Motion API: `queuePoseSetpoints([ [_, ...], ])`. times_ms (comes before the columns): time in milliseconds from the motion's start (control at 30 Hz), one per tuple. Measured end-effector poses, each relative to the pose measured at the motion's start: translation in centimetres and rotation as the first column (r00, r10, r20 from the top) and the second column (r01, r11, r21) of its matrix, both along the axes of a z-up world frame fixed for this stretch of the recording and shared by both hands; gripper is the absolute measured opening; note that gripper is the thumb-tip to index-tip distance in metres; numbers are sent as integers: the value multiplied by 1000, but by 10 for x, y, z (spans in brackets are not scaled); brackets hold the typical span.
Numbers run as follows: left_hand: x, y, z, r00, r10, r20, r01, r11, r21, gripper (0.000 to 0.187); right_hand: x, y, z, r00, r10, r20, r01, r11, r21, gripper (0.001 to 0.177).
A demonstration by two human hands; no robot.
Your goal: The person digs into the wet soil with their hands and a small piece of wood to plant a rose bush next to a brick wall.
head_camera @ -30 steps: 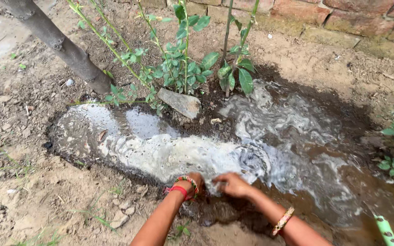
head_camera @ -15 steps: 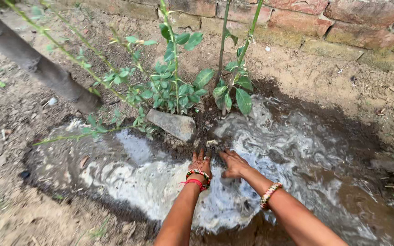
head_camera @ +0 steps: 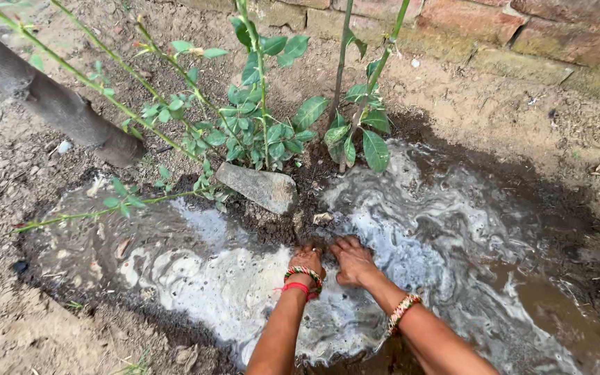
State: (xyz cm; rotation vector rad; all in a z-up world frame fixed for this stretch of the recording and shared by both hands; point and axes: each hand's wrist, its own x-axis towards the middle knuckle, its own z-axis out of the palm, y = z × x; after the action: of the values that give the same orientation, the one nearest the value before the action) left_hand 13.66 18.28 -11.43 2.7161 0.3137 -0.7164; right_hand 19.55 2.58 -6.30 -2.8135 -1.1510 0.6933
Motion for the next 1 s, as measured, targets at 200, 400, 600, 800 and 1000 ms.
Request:
queuePoseSetpoints([
  [200, -46, -32, 15, 998, 27, -63, -29, 999, -34, 65, -40, -21, 15, 992, -56, -111, 49, 997, -63, 102],
  [400, -95, -60, 36, 967, -105, -234, 91, 994, -66, 65, -65, -58, -2, 974, 19, -224, -45, 993, -112, 97],
  [600, -112, -91, -28, 930, -336, -147, 274, 904, -328, 50, -91, -110, 23, 923, 51, -382, -91, 992, -86, 74],
  [800, -131, -141, -5, 885, -461, 72, 420, 722, -550, 48, -107, -180, 60, 843, -31, -538, -26, 995, -98, 55],
  [1000, -157, -179, 56, 908, -419, 10, 362, 771, -524, 47, -140, -256, 42, 876, 36, -482, 4, 997, 82, 48],
])
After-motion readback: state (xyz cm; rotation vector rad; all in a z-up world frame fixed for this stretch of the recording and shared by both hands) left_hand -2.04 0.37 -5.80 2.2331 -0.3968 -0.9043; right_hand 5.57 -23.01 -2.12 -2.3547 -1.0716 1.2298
